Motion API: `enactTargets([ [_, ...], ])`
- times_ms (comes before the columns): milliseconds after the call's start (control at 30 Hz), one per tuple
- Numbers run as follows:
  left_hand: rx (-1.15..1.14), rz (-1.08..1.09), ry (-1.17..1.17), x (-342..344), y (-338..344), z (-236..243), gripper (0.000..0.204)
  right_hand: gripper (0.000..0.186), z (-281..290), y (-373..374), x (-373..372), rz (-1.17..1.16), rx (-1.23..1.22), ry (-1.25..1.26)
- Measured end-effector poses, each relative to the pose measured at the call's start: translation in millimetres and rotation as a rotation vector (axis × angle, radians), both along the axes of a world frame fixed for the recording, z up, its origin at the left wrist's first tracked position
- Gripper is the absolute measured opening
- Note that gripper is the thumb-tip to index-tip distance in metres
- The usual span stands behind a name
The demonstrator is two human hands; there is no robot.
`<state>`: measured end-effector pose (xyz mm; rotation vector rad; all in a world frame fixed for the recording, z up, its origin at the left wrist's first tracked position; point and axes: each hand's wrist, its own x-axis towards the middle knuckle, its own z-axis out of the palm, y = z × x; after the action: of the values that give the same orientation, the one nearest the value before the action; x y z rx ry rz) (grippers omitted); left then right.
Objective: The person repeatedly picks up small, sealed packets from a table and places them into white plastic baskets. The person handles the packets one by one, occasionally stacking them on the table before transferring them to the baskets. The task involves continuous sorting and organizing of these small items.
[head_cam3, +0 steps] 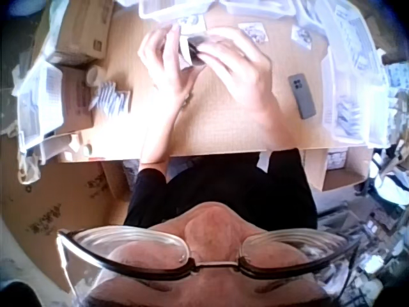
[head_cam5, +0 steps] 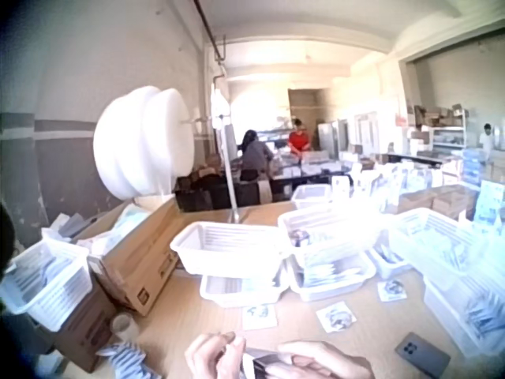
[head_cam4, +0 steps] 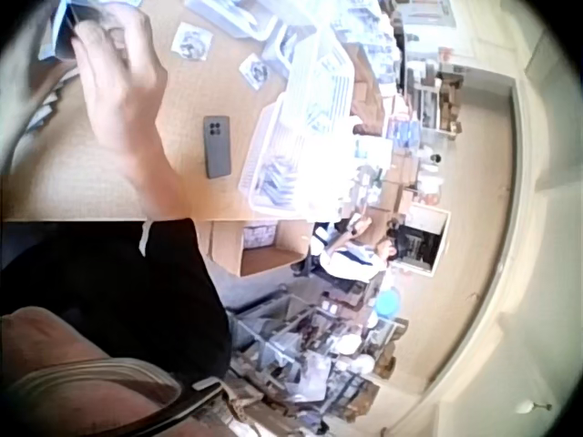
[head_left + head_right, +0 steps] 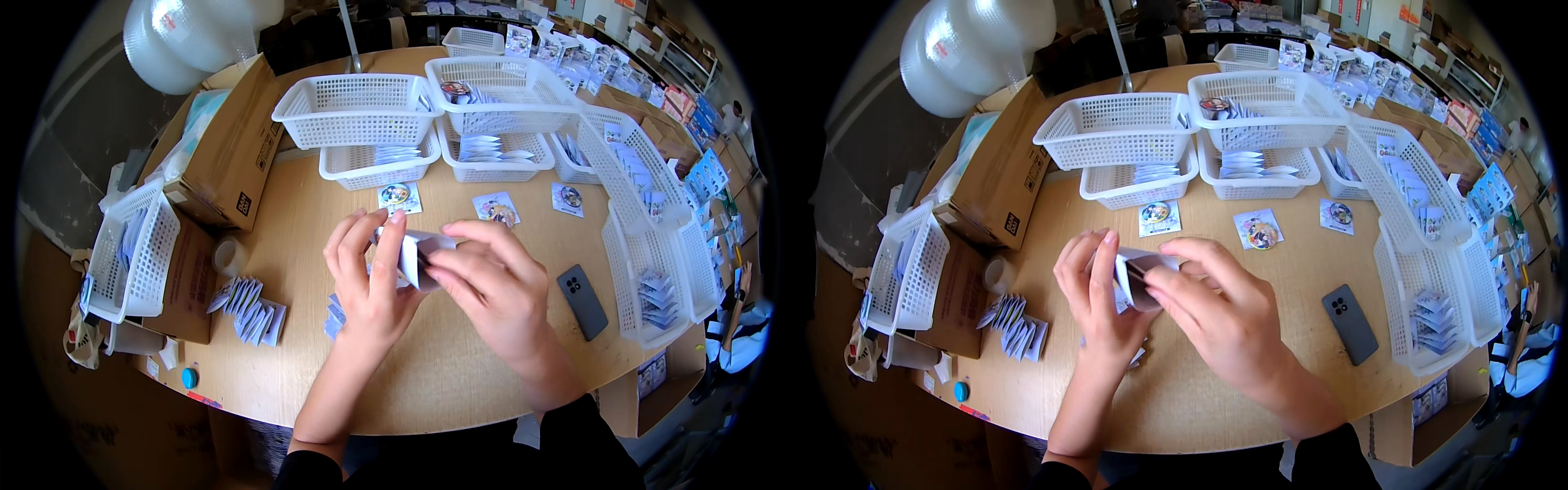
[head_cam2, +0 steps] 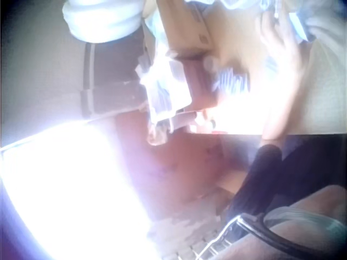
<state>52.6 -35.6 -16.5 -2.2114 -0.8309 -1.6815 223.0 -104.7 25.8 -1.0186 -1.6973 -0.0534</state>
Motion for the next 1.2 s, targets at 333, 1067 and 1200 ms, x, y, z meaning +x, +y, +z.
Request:
enactTargets([
  [333,0.090,0.086,-0.026,-2,-6,-20,0.094,0.020,-2,-3,3,-0.030,0.192,-0.190],
  [1067,0.055,-0.077,-0.284,-11,15,-38,0.102,0.025,6,-21,-18,0.003,0.401,-0.277],
  [1200,-0.053,-0.069,-0.245,6,0,-39,0.079,0.040,1,-12,-9,-0.012,0.195,-0.244],
])
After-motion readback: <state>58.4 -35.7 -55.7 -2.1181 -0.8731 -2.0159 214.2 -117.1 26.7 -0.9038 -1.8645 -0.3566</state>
